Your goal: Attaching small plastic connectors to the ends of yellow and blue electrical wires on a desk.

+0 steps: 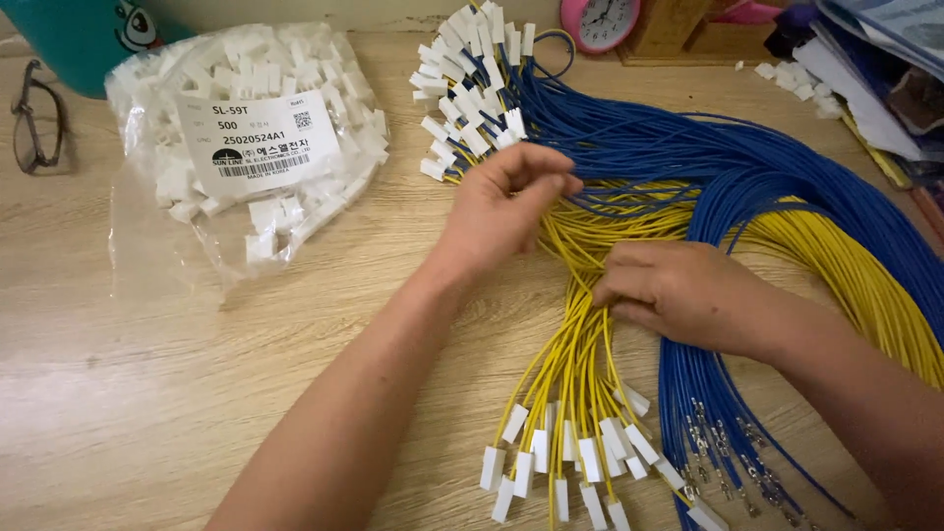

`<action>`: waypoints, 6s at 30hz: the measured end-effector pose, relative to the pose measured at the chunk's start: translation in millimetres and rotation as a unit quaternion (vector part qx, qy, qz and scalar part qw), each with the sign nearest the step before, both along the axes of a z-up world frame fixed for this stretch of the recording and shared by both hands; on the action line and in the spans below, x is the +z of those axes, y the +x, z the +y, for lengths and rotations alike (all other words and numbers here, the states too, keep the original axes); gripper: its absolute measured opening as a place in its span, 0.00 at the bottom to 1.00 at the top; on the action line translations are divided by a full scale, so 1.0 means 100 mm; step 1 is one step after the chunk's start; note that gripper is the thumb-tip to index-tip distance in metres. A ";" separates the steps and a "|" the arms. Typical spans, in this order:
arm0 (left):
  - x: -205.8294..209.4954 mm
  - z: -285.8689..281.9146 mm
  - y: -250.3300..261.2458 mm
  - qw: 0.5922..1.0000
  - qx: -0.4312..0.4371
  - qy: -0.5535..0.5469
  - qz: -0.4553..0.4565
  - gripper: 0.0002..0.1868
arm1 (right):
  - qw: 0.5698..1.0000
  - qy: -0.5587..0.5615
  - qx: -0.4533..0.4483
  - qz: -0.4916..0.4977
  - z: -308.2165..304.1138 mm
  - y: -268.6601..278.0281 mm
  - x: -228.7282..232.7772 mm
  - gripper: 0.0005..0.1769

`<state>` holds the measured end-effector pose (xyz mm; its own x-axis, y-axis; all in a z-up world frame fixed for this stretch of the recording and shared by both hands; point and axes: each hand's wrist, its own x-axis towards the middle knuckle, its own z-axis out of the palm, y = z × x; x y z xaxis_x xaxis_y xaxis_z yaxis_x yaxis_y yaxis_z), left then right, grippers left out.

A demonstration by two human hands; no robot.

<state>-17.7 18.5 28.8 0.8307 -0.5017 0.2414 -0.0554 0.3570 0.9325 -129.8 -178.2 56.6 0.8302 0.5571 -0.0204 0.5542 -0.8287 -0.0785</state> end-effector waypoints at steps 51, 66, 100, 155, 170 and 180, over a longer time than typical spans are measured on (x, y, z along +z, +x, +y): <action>-0.12 0.17 0.33 0.884 -0.127 -0.366 0.261 0.18 | 0.831 0.395 -0.391 0.010 0.44 0.52 -0.12 0.14; -0.06 0.15 0.30 0.906 -0.048 -0.336 0.253 0.22 | 0.827 0.405 -0.387 0.045 0.53 0.48 -0.15 0.17; -0.29 0.01 0.42 0.967 -0.024 -0.170 0.188 0.09 | 0.897 0.371 -0.241 0.006 0.22 0.15 0.25 0.08; -0.05 -0.06 0.20 0.959 0.122 -0.116 0.226 0.15 | 0.871 0.433 -0.190 -0.133 0.23 0.66 -0.07 0.04; -0.06 -0.05 0.19 0.941 0.135 -0.137 0.278 0.18 | 0.861 0.450 -0.210 -0.111 0.28 0.54 -0.07 0.11; 0.00 -0.02 0.16 0.938 0.123 -0.150 0.288 0.19 | 0.870 0.462 -0.170 -0.033 0.39 0.51 0.17 0.19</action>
<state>-1.8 16.3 28.5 0.9479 -0.2600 -0.1840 0.3128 0.6504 0.6923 -78.4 -138.9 73.4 0.9325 0.0323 0.3596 0.3180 -0.5453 -0.7756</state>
